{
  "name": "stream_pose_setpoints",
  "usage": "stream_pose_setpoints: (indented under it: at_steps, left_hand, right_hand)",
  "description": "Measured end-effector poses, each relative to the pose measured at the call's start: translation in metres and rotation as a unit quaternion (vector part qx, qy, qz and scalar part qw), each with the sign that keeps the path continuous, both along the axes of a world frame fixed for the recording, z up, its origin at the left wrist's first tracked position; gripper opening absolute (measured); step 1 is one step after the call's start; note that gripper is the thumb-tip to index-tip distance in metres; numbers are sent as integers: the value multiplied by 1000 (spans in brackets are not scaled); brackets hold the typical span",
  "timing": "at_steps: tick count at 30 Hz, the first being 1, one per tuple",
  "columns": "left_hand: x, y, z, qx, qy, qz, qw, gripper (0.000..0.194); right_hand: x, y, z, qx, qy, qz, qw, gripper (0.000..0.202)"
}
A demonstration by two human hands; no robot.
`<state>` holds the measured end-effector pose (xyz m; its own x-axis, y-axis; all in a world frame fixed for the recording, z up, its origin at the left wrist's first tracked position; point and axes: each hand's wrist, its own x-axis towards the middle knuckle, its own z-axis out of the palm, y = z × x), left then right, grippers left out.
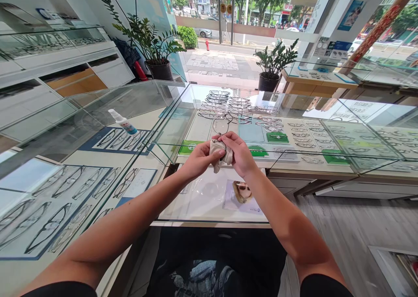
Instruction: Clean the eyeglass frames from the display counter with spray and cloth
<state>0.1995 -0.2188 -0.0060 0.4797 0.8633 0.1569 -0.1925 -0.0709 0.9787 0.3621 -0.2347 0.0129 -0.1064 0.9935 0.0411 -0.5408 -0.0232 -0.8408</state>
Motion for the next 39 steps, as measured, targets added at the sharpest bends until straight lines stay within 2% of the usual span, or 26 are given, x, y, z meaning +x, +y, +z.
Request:
stream_pose_setpoints:
  at_steps: [9,19,27,34,39]
  left_hand:
    - [4,1,3,4,-30,42,999,63]
    - [-1,-1,4,-52,-33,-40,997,56]
    - [-2,-1,4,-63,-48,-41,996,56]
    - [-3,-1,8,-64,-33,-71,995,58]
    - [-1,-2,5,-32,-22,-40,998,61]
  right_hand:
    - [0,-2,2,20,-26,14,999,33]
    - [5,2,1,-5,1,8,1000,33]
    - [5,5,-3,-2,11,10,1000,32]
    - [5,5,-2,-5,13,8,1000,31]
    - [3,3,-3,-6,9,4,1000,30]
